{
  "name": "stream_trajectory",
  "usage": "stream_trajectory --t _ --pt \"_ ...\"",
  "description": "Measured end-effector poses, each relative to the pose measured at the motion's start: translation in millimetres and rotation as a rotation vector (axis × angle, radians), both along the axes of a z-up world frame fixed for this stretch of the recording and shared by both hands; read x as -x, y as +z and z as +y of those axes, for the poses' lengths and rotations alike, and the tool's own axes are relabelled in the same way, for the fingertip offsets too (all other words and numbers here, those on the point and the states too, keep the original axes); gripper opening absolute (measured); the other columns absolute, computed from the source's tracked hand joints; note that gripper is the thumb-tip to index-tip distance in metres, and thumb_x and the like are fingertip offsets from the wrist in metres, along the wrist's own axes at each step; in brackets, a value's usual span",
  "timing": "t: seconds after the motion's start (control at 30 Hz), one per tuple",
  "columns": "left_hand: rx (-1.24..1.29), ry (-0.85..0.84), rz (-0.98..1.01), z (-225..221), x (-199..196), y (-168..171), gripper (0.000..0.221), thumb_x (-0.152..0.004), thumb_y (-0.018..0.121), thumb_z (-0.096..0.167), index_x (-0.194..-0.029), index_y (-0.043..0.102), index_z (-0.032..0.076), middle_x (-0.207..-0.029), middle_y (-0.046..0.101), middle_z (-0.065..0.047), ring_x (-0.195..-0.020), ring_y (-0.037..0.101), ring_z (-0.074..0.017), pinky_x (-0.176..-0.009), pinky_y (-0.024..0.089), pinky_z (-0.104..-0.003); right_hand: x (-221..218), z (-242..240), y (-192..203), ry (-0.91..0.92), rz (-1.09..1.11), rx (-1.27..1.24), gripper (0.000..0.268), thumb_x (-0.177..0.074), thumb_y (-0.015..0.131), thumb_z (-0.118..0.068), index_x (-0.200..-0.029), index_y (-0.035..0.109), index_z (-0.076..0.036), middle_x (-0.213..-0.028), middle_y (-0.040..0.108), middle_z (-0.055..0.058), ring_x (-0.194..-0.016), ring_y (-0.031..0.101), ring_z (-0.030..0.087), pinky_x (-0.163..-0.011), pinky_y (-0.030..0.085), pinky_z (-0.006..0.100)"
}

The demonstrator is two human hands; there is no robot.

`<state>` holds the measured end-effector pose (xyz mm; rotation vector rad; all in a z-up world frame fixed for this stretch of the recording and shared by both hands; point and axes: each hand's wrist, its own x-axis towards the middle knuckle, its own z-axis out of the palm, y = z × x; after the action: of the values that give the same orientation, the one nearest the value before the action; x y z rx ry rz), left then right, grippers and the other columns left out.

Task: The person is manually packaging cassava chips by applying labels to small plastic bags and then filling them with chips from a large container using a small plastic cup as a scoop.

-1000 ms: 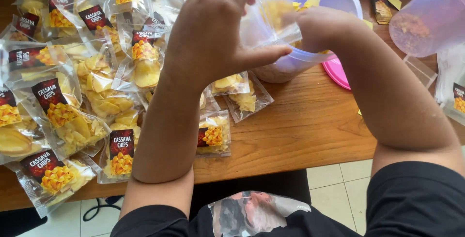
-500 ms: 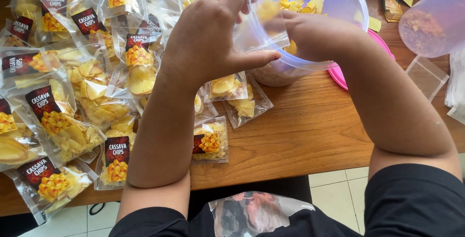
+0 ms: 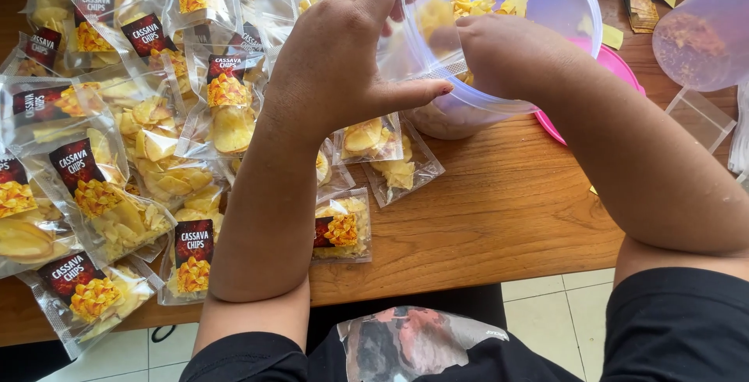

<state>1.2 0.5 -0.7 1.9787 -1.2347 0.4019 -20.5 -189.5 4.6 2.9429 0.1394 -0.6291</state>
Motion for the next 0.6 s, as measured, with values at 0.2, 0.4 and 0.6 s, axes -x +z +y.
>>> stream_trajectory --t 0.2,0.4,0.6 --pt "-0.004 0.002 0.008 1 0 1 0.063 -0.069 0.078 0.045 -0.101 0.045 0.002 -0.082 0.05 -0.009 -0.067 0.052 -0.0206 -0.061 0.042 -0.035 -4 -13 -7 0.035 -0.151 -0.045 0.042 -0.066 0.063 -0.033 -0.102 0.054 -0.015 -0.073 0.06 0.013 -0.07 0.056 0.033 -0.052 0.043 0.043" --pt "-0.018 0.014 -0.032 1 -1 -1 0.06 -0.069 0.078 0.046 -0.096 0.046 0.003 -0.08 0.049 -0.008 -0.069 0.049 -0.0225 -0.059 0.04 -0.036 9 2 17 -0.032 0.059 -0.228 0.068 -0.064 0.065 -0.041 -0.124 0.041 -0.019 -0.117 0.047 0.001 -0.098 0.049 0.022 -0.08 0.04 0.038" --pt "-0.013 0.011 -0.011 2 -1 0 0.057 -0.069 0.076 0.046 -0.093 0.046 0.004 -0.079 0.049 -0.008 -0.069 0.048 -0.0224 -0.059 0.04 -0.036 2 0 5 -0.066 0.121 -0.064 0.059 -0.072 0.06 -0.03 -0.126 0.037 -0.026 -0.108 0.043 0.002 -0.083 0.053 0.029 -0.069 0.041 0.043"
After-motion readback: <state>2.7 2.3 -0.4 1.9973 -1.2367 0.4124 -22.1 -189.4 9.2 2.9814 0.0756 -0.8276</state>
